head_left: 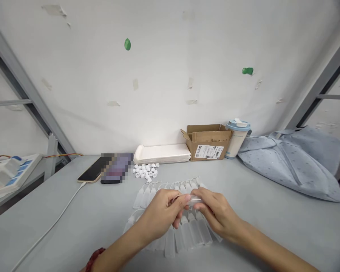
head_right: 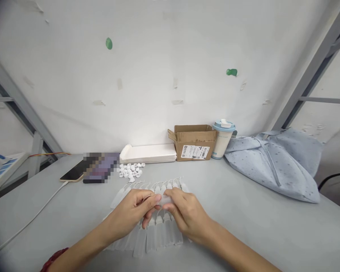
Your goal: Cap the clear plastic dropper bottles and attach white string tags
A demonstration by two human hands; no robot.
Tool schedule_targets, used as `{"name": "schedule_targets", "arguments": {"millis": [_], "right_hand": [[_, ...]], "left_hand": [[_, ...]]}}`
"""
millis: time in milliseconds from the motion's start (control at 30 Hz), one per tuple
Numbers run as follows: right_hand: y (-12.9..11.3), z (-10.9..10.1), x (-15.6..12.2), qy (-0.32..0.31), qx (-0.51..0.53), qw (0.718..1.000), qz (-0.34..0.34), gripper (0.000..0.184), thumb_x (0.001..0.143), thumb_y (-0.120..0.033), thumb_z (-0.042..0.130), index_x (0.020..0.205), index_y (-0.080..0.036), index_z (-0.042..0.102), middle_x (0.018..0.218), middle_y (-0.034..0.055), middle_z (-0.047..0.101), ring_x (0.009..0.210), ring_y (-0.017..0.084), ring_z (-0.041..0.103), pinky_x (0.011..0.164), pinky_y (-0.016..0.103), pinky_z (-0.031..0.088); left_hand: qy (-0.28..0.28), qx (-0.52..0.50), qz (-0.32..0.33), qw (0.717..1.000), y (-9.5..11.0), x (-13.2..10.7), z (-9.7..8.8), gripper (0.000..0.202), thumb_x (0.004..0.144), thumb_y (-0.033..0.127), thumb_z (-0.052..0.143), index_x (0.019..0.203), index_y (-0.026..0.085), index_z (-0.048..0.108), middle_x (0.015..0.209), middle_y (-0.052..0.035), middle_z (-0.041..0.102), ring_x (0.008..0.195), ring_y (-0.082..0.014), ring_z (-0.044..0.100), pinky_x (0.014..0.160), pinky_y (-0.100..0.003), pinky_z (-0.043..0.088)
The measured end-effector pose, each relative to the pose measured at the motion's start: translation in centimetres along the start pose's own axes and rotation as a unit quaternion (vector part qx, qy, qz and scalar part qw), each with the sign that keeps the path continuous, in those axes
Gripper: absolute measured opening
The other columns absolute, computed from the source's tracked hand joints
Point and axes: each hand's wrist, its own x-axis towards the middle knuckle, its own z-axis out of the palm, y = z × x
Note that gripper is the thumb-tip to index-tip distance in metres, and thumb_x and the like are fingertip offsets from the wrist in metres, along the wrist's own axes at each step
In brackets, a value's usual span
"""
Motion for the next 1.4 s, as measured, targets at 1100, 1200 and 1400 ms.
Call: {"name": "schedule_targets", "arguments": {"millis": [1100,1200,1400], "right_hand": [[11.9,-1.8,0.6,0.038,-0.126,0.957,0.260,0.042,0.089,-0.023,0.033,0.125,-0.015,0.052,0.087,0.0070,0.057,0.079,0.019,0.056,0.080,0.036,0.046],[12.4,-1.5,0.4,0.027,-0.132,0.958,0.253,0.041,0.086,-0.017,0.036,0.123,-0.013,0.055,0.095,0.0098,0.059,0.086,0.020,0.057,0.084,0.037,0.044],[13.0,-1.6,0.3,0.033,-0.149,0.949,0.277,0.039,0.083,-0.014,0.043,0.119,-0.014,0.059,0.100,0.0109,0.059,0.090,0.021,0.057,0.084,0.034,0.044]], "left_hand": [[0.101,0.525,0.065,0.843,-4.8,3.0,-9.2,0.030,0.086,0.018,0.037,0.087,0.018,0.066,0.080,-0.0087,0.062,0.076,-0.0230,0.059,0.067,-0.032,0.041],[0.089,0.532,0.054,0.840,-4.8,3.0,-9.0,0.030,0.085,0.017,0.036,0.078,0.018,0.065,0.076,-0.0077,0.060,0.070,-0.0219,0.058,0.065,-0.031,0.040],[0.093,0.520,0.061,0.847,-5.8,3.6,-9.2,0.026,0.080,0.014,0.041,0.078,0.019,0.066,0.076,-0.0073,0.063,0.075,-0.0214,0.060,0.070,-0.030,0.041]]}}
